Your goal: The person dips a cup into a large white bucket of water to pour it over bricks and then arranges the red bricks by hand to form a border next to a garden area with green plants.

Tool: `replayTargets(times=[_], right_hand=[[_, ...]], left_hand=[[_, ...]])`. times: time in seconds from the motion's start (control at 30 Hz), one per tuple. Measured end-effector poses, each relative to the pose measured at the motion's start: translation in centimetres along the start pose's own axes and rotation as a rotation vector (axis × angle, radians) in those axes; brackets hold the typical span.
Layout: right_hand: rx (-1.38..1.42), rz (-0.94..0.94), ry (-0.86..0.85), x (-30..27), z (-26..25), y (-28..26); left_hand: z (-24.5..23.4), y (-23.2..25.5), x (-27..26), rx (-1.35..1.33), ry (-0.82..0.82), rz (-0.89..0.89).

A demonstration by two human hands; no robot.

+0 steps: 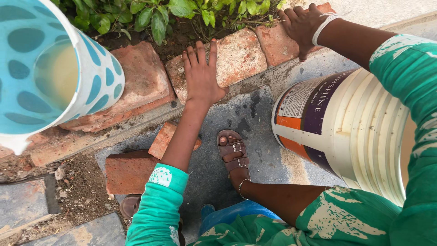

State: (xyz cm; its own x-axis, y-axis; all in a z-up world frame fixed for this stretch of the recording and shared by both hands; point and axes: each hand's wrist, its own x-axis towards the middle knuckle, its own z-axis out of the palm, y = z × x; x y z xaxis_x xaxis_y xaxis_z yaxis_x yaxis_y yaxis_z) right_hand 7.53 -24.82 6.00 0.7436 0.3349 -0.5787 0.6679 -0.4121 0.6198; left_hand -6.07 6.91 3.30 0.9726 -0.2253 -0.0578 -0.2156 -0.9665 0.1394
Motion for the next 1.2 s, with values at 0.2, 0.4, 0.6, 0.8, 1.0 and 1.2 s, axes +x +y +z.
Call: replayTargets(times=[0.2,0.4,0.6,0.8,1.0,1.2], right_hand=[[-0.131,-0.033,0.004,0.2,0.1,-0.2],[-0.027,-0.003,-0.05,0.0,-0.2,0.0],[-0.056,-0.032,-0.069,0.2,-0.1,0.3],[-0.048,-0.007,-0.049,0.1,0.1,0.2],[-0.031,-0.016,-0.016,0.2,0.4,0.4],[-0.092,-0.045,-0.03,0.3,0.3,0.4]], left_hand=[[-0.3,-1.7,0.8,0.016,-0.163,0.095],[0.1,-3.2,0.5,-0.166,-0.117,0.109],[-0.9,-2.9,0.5,-0.137,-0.122,0.084],[-0.7,-1.9,0.1,-0.123,-0.121,0.034],[-1.1,-1.5,-0.8,-0.111,-0.098,0.024],[-1.6,-0.6,-1.2,-0.12,-0.165,0.003]])
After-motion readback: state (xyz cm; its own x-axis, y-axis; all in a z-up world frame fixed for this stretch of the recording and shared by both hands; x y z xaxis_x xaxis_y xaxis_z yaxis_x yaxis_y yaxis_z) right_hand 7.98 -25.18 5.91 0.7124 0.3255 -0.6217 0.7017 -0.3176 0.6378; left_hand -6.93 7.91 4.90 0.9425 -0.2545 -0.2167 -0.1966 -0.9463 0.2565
